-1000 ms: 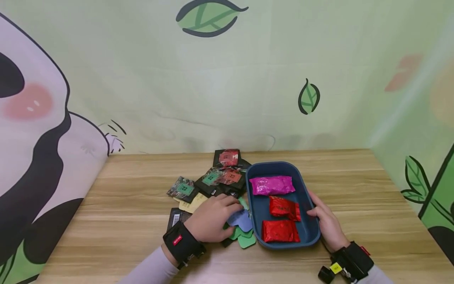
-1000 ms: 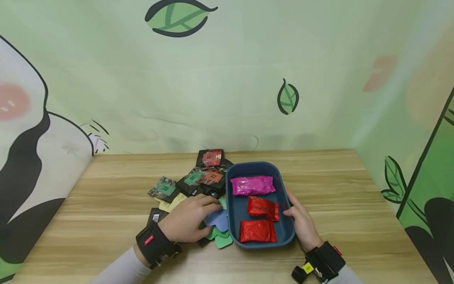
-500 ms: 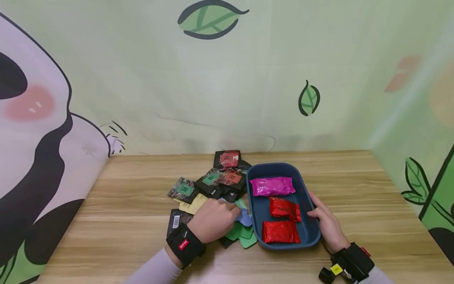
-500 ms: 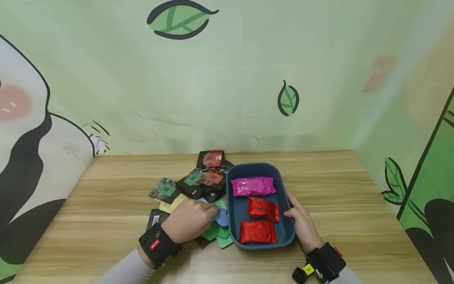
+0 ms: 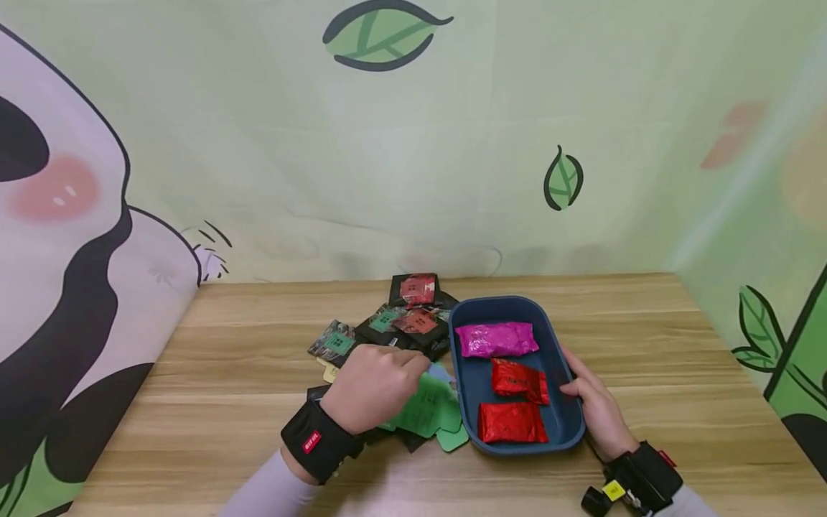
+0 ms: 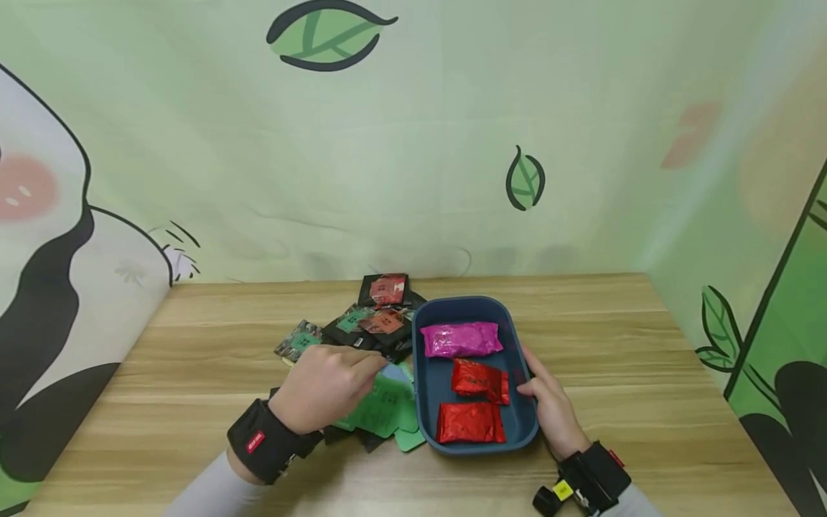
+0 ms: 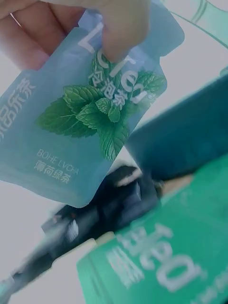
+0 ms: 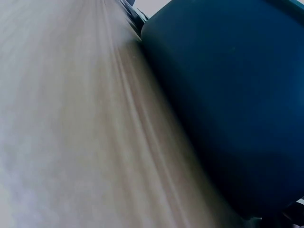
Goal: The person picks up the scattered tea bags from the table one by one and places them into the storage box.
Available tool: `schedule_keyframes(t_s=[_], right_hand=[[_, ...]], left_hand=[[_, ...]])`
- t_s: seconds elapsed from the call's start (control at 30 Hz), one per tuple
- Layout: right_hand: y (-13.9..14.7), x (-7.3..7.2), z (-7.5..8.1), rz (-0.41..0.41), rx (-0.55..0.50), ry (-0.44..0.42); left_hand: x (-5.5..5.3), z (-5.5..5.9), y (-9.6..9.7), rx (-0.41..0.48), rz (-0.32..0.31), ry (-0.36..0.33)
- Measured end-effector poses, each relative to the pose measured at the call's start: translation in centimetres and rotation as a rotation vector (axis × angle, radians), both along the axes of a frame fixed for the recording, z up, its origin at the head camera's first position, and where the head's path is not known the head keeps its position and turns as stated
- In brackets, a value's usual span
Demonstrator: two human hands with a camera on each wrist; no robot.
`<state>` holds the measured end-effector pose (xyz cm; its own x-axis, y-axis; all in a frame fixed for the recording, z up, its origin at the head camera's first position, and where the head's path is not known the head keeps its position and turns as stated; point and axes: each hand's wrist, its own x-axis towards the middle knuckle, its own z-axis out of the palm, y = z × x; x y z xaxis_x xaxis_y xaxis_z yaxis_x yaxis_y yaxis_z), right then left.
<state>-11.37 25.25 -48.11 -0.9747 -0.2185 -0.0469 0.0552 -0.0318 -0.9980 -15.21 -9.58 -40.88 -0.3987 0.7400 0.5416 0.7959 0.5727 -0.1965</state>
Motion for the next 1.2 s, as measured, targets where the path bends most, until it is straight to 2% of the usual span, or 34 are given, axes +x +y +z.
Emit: schedule_keyframes(t_s=[0.23,0.43,0.6,0.8,1.0,1.2], right_hand=[[-0.1,-0.2,0.1,0.0,0.008,-0.006],[-0.2,-0.3,0.0,-0.003,0.014,-0.01],[-0.2,-0.4,0.0,-0.004,0.01,-0.013],[0.1,-0.4,-0.2,0.016,-0.012,0.01],[0.2,-0.2,-0.5,0.026,-0.038,0.049],[0.2,0.1,-0.4,0.024,-0.047,0.05]], left_hand=[[0.5,1.8,1.4,0.092,-0.08,0.056],[0.5,1.4,4.9,0.121,-0.224,0.031],[0.1,0.9,7.7,0.06,-0.318,0.041],[-0.4,1.0,10.2,-0.035,-0.352,0.066],[-0.9,1.2,11.7,-0.047,-0.37,0.06],[-1.1,0.7,12.6,-0.047,-0.395,0.029]])
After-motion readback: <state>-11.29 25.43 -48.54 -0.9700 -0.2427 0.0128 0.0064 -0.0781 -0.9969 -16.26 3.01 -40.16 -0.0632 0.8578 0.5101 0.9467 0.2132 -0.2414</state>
